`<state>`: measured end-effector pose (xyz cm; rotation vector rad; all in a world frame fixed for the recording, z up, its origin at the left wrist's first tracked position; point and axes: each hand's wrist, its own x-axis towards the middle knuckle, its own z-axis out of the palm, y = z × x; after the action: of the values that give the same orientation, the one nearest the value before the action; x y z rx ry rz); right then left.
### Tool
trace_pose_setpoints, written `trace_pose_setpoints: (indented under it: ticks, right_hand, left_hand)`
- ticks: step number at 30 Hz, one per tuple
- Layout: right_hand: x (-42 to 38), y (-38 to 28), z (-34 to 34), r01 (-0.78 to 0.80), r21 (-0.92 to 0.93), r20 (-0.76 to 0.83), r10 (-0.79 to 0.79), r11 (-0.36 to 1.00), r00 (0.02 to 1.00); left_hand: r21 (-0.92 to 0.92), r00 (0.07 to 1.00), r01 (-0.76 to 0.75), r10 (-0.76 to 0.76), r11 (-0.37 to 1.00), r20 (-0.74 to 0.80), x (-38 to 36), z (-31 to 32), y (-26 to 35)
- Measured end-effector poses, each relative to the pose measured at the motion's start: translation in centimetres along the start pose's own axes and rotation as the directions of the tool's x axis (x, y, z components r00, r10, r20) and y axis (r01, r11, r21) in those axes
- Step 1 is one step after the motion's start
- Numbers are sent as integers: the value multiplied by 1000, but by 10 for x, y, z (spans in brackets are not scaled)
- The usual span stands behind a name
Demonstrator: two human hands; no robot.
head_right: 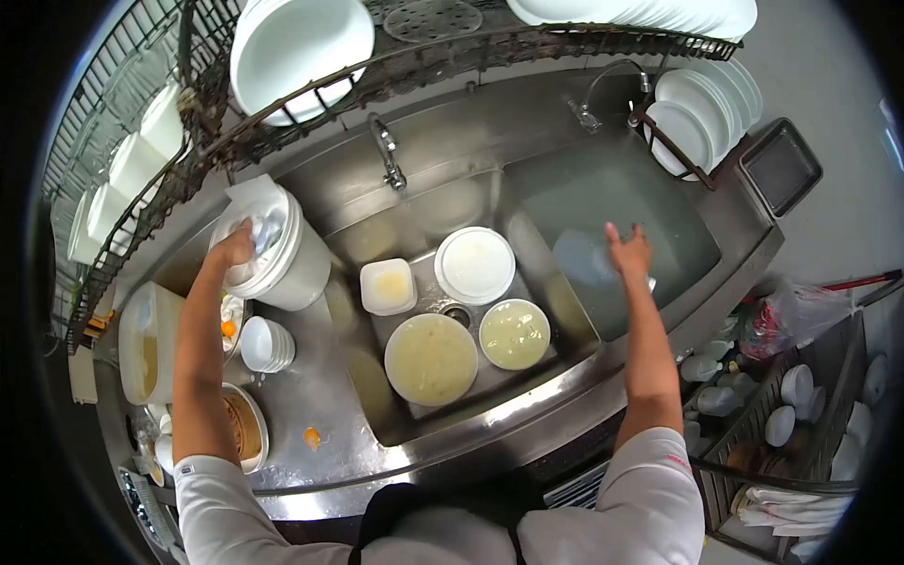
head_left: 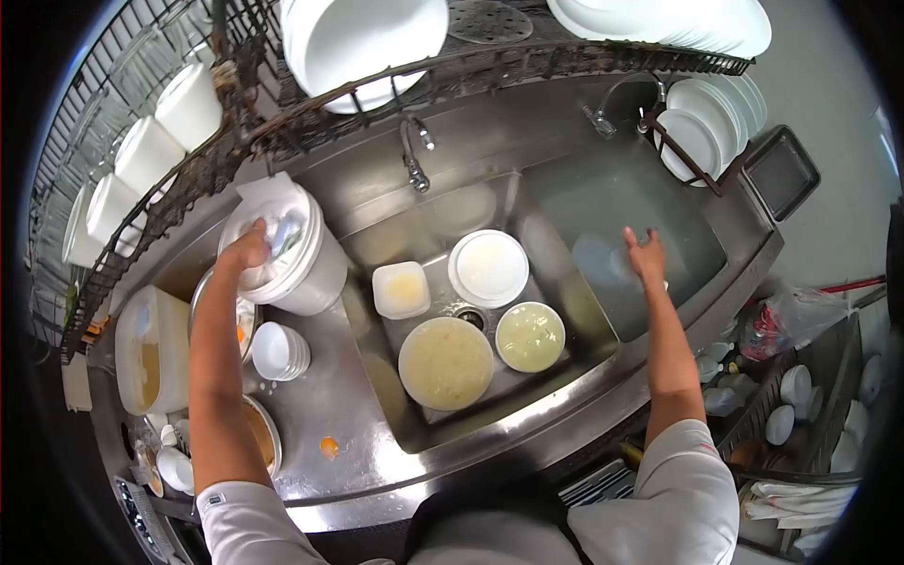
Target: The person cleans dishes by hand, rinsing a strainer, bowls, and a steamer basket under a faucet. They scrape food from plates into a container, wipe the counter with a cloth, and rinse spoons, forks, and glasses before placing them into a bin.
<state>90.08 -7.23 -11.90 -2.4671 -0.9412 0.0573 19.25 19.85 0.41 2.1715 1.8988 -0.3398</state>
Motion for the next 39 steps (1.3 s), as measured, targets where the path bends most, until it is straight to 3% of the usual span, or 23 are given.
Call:
trace_pose_setpoints:
  ticks: [2, 3, 4, 5, 6, 8, 9, 10, 11, 12, 14, 17, 18, 20, 21, 22, 24, 27, 29, 30, 34, 37, 39]
  right_hand:
    - [34, 78, 6, -188, -152, 172, 214, 970, 962]
    - [42, 103, 11, -303, -174, 266, 341, 937, 902]
    - [24, 99, -5, -552, 150, 447, 442, 820, 778]
    - [18, 108, -1, -637, 246, 603, 399, 730, 690]
    - [11, 118, 4, -734, 291, 739, 343, 614, 580]
    - [47, 181, 42, -709, 240, 903, 115, 662, 414]
    - [46, 186, 53, -631, 355, 846, 51, 690, 531]
    - [45, 193, 59, -541, 465, 764, -9, 701, 645]
    - [48, 189, 58, -439, 565, 659, -63, 698, 749]
    - [48, 175, 46, -366, 540, 683, -140, 758, 717]
    - [37, 144, 16, -195, 493, 722, -274, 848, 635]
    - [16, 69, 22, -261, 414, 735, -151, 872, 662]
    - [1, 36, 24, -298, 276, 730, 2, 914, 684]
    - [-10, 56, 101, -54, 271, 421, -68, 961, 905]
    - [-13, 61, 127, 62, 239, 244, -121, 969, 962]
    - [-18, 49, 116, -66, 243, 231, 8, 968, 973]
    - [-30, 27, 80, -310, 254, 213, 259, 916, 942]
    - [-34, 39, 57, -285, 559, 231, 183, 779, 955]
    - [-24, 73, 54, -170, 585, 173, 83, 793, 981]
    - [-20, 82, 55, -113, 601, 139, 35, 791, 990]
    - [-31, 78, 12, -67, 849, 173, -155, 524, 973]
    - [-61, 21, -20, -83, 941, 157, -206, 328, 966]
    - [-82, -25, -36, -44, 964, 117, -270, 262, 956]
  left_hand:
    - [242, 996, 82, -71, 967, -51, 14, 5, 10]
    - [183, 996, 30, -14, 983, -89, 17, 11, 12]
    - [128, 990, -11, 28, 992, -137, 21, 18, 7]
    - [72, 980, -32, 46, 997, -196, 21, 22, -6]
    - [-125, 995, -53, 43, 991, -86, 24, 20, -16]
    - [-533, 999, -22, 38, 846, 19, 23, 25, -28]
    - [-608, 991, -70, 122, 791, 45, 17, 25, -33]
    - [-366, 992, -124, 118, 922, -38, -19, 7, -5]
    - [-185, 998, -61, 59, 981, -19, -35, -5, 11]
    - [3, 1000, -1, 1, 1000, -3, -45, -10, 23]
    - [-146, 999, 26, -29, 989, -19, -62, -4, 40]
    - [-261, 993, 100, -114, 960, -39, -76, -8, 72]
    - [-285, 988, 130, -148, 950, -45, -77, -9, 78]
    - [-189, 992, 125, -122, 974, 29, -74, -16, 88]
    - [-137, 992, 120, -112, 983, 64, -70, -22, 85]
    - [-172, 998, 67, -65, 983, 19, -27, 7, 56]
    - [-67, 999, 28, -29, 997, -24, -39, -5, 66]
    - [-23, 990, -117, 115, 993, -82, -76, -35, 63]
    - [-82, 985, -146, 137, 986, -102, -90, -47, 44]
    - [-151, 999, -41, 42, 988, 6, -79, -37, 24]
    - [-101, 999, -49, 50, 994, 3, -67, -5, 33]
    - [-137, 989, 144, -141, 980, 32, -64, -5, 53]
    - [-157, 974, 160, -181, 975, -134, -72, -3, 67]
